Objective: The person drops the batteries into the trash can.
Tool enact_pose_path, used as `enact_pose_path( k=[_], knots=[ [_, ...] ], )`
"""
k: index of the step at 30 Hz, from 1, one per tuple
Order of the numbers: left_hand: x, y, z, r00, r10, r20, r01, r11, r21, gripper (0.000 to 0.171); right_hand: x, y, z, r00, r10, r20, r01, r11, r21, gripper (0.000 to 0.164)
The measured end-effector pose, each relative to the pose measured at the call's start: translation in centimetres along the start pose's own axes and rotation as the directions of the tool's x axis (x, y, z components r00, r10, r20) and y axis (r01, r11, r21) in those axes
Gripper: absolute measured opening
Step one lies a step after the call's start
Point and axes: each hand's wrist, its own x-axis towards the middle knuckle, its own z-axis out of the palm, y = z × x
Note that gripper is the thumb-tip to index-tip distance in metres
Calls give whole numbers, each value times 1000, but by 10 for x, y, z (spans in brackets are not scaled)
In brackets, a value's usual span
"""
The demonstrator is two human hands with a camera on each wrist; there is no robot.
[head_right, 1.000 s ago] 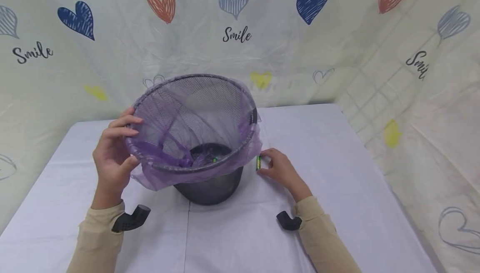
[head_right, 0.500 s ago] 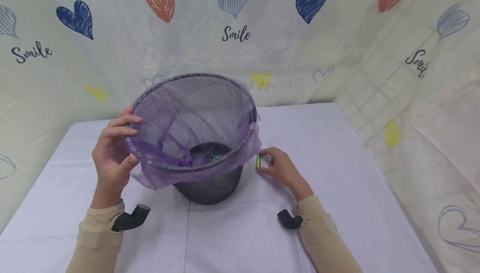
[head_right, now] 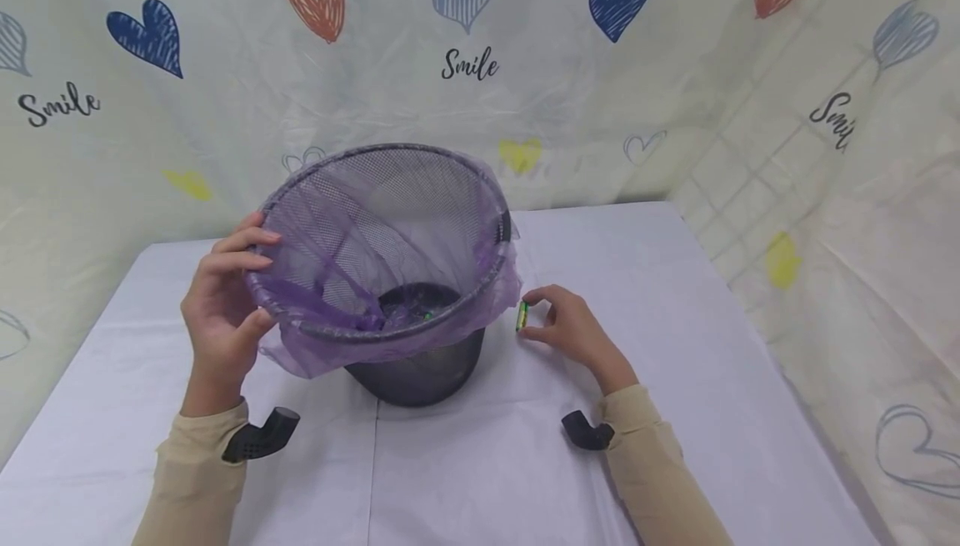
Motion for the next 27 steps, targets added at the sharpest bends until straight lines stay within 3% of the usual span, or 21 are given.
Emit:
enact_pose_path(
  k=[27],
  knots=[
    [0, 0, 0, 1000, -8, -4, 8, 1000, -5, 49, -3, -10, -18, 1000, 16, 0, -16, 999, 42, 49]
  ],
)
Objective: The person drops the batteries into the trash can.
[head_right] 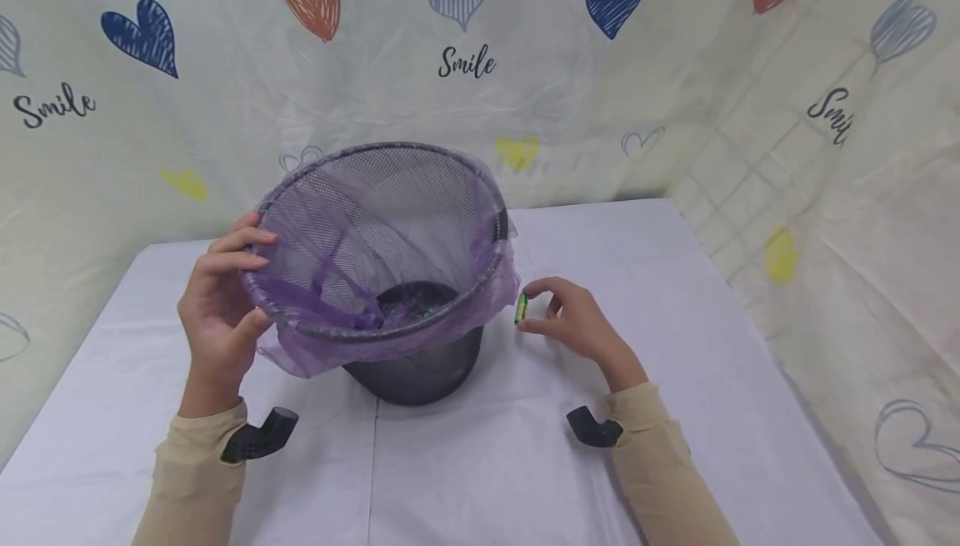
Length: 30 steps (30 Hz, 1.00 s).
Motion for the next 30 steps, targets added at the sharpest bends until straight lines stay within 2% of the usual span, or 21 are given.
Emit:
enact_pose_path(
  k=[11, 30],
  knots=[
    [0, -1, 0, 1000, 0, 4, 0, 1000, 10, 50, -2, -6, -8, 1000, -9, -26, 10, 999, 37, 46],
    [0, -1, -1, 1000, 1, 8, -1, 1000, 11, 50, -5, -16, -16, 996, 21, -82, -14, 997, 79, 44]
  ],
)
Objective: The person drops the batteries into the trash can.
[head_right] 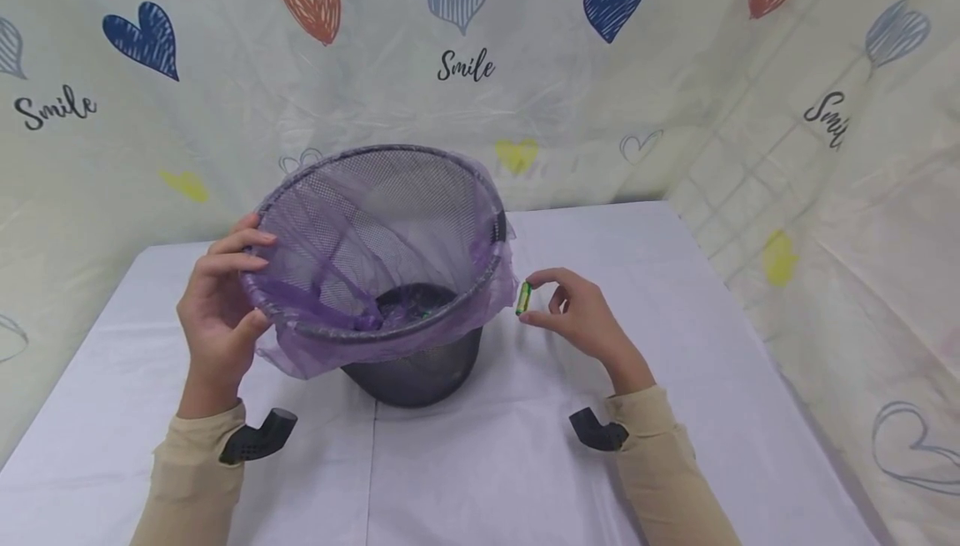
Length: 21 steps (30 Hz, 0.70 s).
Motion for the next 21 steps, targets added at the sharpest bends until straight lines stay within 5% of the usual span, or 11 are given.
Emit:
enact_pose_path(
  k=[12, 21],
  knots=[
    [0, 1, 0, 1000, -5, -7, 5, 1000, -4, 49, -5, -17, -12, 999, -1, -37, 2, 1000, 25, 43],
    [0, 1, 1, 1000, -7, -7, 7, 1000, -3, 49, -10, -33, -22, 987, -78, -141, 90, 993, 83, 44]
  ],
)
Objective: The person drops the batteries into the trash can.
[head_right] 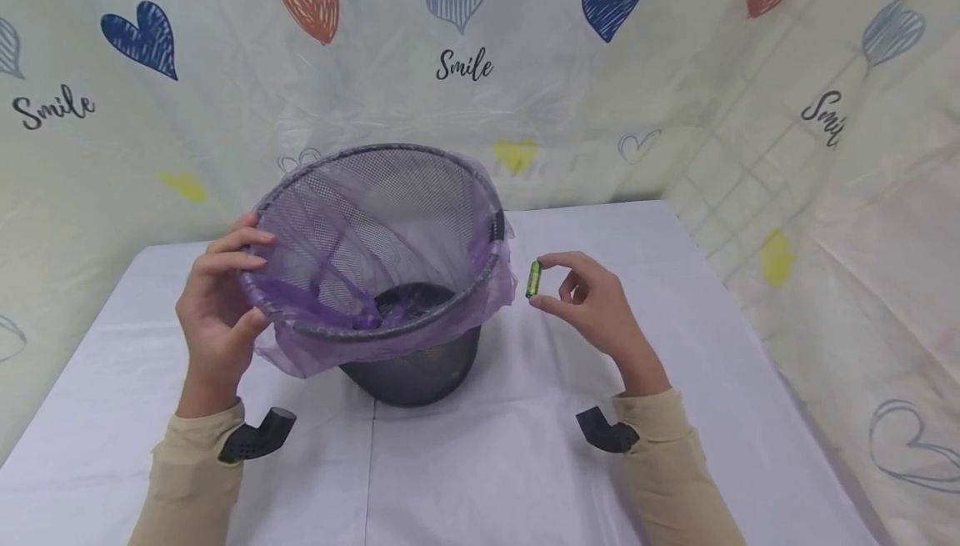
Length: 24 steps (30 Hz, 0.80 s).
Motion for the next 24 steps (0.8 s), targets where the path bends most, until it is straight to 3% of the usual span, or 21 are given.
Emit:
enact_pose_path(
  k=[7, 24],
  knots=[
    [0, 1, -1, 1000, 0, -1, 0, 1000, 1, 49, -4, -25, -5, 997, -68, -39, 68, 998, 16, 44],
    [0, 1, 1, 1000, 0, 1, 0, 1000, 1, 49, -7, -37, -10, 984, -159, -78, 165, 984, 70, 46]
  ],
)
